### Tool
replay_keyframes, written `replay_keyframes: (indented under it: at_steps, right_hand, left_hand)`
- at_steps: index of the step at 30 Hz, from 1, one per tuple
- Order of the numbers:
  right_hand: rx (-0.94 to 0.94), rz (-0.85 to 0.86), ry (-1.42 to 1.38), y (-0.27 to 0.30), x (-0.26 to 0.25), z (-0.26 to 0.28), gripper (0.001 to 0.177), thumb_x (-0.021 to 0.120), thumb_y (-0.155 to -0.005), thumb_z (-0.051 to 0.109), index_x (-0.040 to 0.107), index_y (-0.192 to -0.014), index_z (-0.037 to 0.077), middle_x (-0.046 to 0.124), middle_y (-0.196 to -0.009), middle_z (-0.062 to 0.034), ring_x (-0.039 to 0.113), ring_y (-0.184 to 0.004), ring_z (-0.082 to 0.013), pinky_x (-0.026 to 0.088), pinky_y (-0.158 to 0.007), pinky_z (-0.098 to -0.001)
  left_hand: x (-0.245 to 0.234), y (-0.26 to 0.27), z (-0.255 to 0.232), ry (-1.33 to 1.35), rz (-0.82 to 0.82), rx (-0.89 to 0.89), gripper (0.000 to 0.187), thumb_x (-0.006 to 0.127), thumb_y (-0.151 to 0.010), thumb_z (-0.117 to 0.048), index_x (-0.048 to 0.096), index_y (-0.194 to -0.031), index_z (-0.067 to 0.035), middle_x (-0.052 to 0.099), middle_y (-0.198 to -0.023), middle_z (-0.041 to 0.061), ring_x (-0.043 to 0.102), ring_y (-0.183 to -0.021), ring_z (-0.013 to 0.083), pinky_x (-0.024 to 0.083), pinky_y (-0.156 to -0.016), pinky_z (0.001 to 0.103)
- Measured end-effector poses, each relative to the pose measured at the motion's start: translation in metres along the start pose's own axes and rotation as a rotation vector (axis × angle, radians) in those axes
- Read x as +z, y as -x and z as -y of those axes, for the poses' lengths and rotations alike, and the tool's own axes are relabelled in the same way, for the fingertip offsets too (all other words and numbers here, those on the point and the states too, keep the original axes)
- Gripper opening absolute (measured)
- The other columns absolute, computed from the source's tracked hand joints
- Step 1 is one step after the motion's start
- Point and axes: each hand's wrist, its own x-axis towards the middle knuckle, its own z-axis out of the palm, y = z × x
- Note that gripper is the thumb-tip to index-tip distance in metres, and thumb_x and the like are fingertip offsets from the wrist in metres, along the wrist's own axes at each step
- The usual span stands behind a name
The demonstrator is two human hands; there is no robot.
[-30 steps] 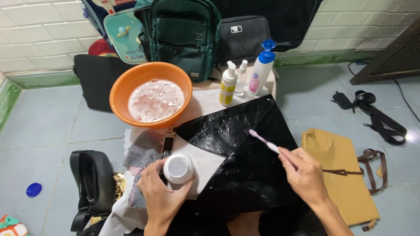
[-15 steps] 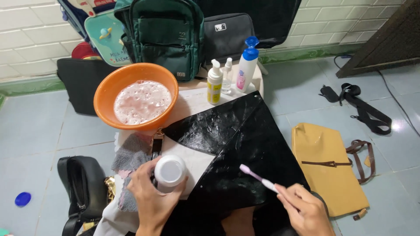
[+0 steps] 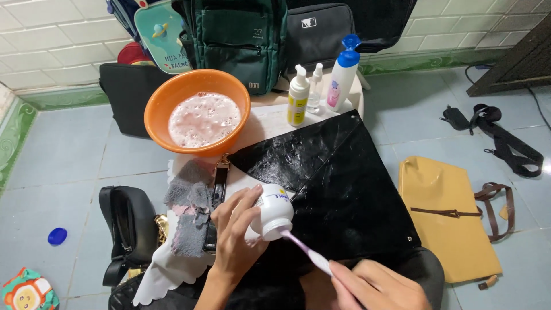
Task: Cleaning a black leather piece using a toothbrush and cleaning solution
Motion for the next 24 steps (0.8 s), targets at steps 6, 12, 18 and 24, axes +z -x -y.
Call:
replay_keyframes:
  at_steps: [6, 12, 18, 24]
  right_hand:
    - [-0.117, 0.149, -0.089, -0.017, 0.009, 0.002, 0.027, 0.078, -0.068, 0.000, 0.076, -0.095, 0.002, 0.066, -0.070, -0.0029, 0.060, -0.047, -0.0096, 0.054, -0.046, -0.0218]
    - [0.040, 0.276, -0.290, -0.030, 0.007, 0.000, 0.019, 0.077, -0.072, 0.007, 0.081, -0.090, 0.009, 0.065, -0.062, 0.0016, 0.053, -0.041, -0.0088, 0.043, -0.037, -0.0228]
    - [0.517, 0.382, -0.632, -0.023, 0.016, -0.027, 0.019, 0.079, -0.078, 0.009, 0.093, -0.089, 0.002, 0.072, -0.063, 0.0001, 0.058, -0.051, -0.0092, 0.041, -0.045, -0.0228]
    - [0.897, 0.202, -0.984, 0.010, 0.023, -0.074, 0.023, 0.074, -0.084, -0.008, 0.090, -0.094, -0.020, 0.062, -0.061, -0.0115, 0.044, -0.049, -0.0150, 0.028, -0.042, -0.0279]
  left_hand:
    - [-0.004, -0.004, -0.007, -0.013, 0.023, 0.053, 0.066, 0.097, -0.075, -0.020, 0.051, -0.122, -0.020, 0.065, -0.141, 0.000, 0.061, -0.131, 0.0248, 0.040, -0.112, 0.041]
    - [-0.004, 0.004, 0.000, -0.002, 0.049, 0.082, 0.064, 0.094, -0.075, -0.012, 0.051, -0.121, -0.020, 0.066, -0.140, 0.000, 0.061, -0.131, 0.0239, 0.040, -0.112, 0.040]
    - [-0.003, 0.012, 0.009, -0.043, 0.046, -0.004, 0.069, 0.097, -0.076, -0.033, 0.051, -0.126, -0.021, 0.064, -0.144, 0.000, 0.058, -0.133, 0.0226, 0.037, -0.114, 0.041]
    - [-0.004, 0.013, 0.029, -0.067, 0.048, -0.176, 0.090, 0.101, -0.059, -0.028, 0.049, -0.132, -0.016, 0.065, -0.141, 0.003, 0.057, -0.129, 0.0214, 0.032, -0.116, 0.041]
